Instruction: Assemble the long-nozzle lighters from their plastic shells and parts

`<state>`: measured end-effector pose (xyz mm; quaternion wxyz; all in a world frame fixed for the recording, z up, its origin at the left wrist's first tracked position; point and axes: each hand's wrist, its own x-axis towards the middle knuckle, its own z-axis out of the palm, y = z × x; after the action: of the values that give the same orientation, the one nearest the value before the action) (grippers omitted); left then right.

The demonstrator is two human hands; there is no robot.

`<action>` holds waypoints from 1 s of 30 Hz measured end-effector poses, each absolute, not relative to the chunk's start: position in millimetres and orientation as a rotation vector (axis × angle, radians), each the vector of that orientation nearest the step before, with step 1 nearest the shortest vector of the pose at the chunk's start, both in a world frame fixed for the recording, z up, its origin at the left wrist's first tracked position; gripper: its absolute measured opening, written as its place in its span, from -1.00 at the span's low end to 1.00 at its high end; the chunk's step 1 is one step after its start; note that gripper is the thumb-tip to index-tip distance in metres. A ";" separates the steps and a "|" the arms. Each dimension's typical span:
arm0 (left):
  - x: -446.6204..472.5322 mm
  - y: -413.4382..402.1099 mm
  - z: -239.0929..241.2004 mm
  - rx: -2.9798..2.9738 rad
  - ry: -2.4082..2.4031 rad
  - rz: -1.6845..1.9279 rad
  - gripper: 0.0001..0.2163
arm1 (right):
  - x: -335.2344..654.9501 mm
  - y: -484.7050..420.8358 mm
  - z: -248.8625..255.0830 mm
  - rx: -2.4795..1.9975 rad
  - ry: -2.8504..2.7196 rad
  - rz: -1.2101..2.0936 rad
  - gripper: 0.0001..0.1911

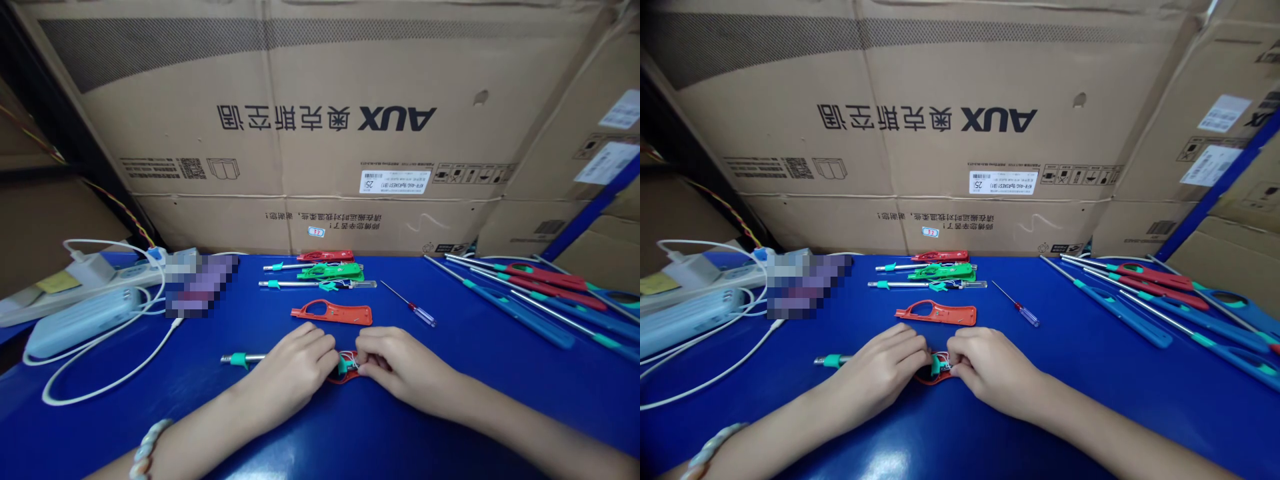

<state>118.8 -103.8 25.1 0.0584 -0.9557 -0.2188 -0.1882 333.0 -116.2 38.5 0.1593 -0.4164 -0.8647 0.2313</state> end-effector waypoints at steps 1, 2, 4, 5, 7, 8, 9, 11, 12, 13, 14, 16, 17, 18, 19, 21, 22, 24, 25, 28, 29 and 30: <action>119.4 -105.2 25.8 -2.879 -0.660 -0.554 -0.70 | 333.1 -116.6 38.4 -1.187 -2.492 0.622 -0.81; 120.0 -106.5 26.8 -2.870 -0.662 -0.544 -0.70 | 333.2 -116.9 38.1 -1.184 -2.513 0.580 -0.81; 121.1 -109.1 28.8 -2.879 -0.676 -0.533 -0.71 | 333.5 -117.2 37.6 -1.185 -2.559 0.501 -0.81; 121.7 -110.1 29.7 -2.889 -0.683 -0.534 -0.71 | 333.5 -117.3 37.4 -1.187 -2.587 0.463 -0.82; 123.0 -111.3 30.3 -2.887 -0.689 -0.554 -0.71 | 333.2 -117.4 37.6 -1.169 -2.652 0.360 -0.83; 123.7 -111.6 29.8 -2.872 -0.684 -0.568 -0.70 | 332.8 -117.6 38.0 -1.147 -2.688 0.290 -0.84; 124.3 -111.7 28.9 -2.847 -0.674 -0.578 -0.69 | 332.3 -118.2 38.7 -1.116 -2.725 0.207 -0.86; 125.4 -111.6 26.1 -2.784 -0.641 -0.583 -0.68 | 331.1 -120.6 40.4 -1.047 -2.795 0.020 -0.89; 125.6 -111.6 24.5 -2.757 -0.624 -0.577 -0.68 | 330.6 -122.7 41.0 -1.022 -2.825 -0.073 -0.91; 125.7 -111.7 22.9 -2.737 -0.613 -0.567 -0.69 | 330.1 -125.5 41.1 -1.004 -2.850 -0.163 -0.92; 125.6 -111.8 21.6 -2.727 -0.607 -0.557 -0.70 | 329.7 -129.0 40.5 -0.991 -2.867 -0.250 -0.92; 125.1 -112.5 19.8 -2.730 -0.609 -0.549 -0.72 | 329.1 -137.2 36.7 -0.976 -2.884 -0.409 -0.88; 124.7 -113.0 19.5 -2.739 -0.613 -0.549 -0.73 | 328.9 -141.6 33.5 -0.973 -2.883 -0.478 -0.85; 124.4 -113.5 19.6 -2.750 -0.618 -0.554 -0.72 | 328.7 -145.8 29.6 -0.970 -2.880 -0.536 -0.84; 124.1 -114.1 20.2 -2.762 -0.626 -0.560 -0.71 | 328.5 -149.6 25.5 -0.972 -2.874 -0.584 -0.84; 124.1 -115.4 22.5 -2.790 -0.653 -0.559 -0.70 | 328.1 -155.0 18.2 -0.981 -2.869 -0.627 -0.85; 124.4 -116.1 23.9 -2.810 -0.670 -0.547 -0.71 | 327.9 -156.5 15.6 -0.985 -2.866 -0.632 -0.85; 125.1 -117.4 26.6 -2.847 -0.707 -0.511 -0.75 | 327.7 -157.0 13.8 -0.990 -2.857 -0.623 -0.86; 125.5 -117.8 27.4 -2.862 -0.722 -0.487 -0.78 | 327.8 -156.4 14.5 -0.994 -2.851 -0.615 -0.87; 126.3 -118.1 26.7 -2.855 -0.729 -0.447 -0.85 | 329.9 -152.8 20.4 -1.008 -2.858 -0.566 -0.82; 126.2 -117.8 25.6 -2.842 -0.719 -0.446 -0.86 | 331.4 -151.5 23.0 -1.008 -2.873 -0.534 -0.79; 126.0 -117.2 24.3 -2.830 -0.710 -0.452 -0.86 | 333.4 -150.3 25.8 -1.002 -2.894 -0.489 -0.75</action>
<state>126.0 -117.2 24.3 0.0944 -0.9542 -0.2394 -0.1525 333.4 -150.3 25.8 0.0202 -0.3230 -0.9330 -0.1575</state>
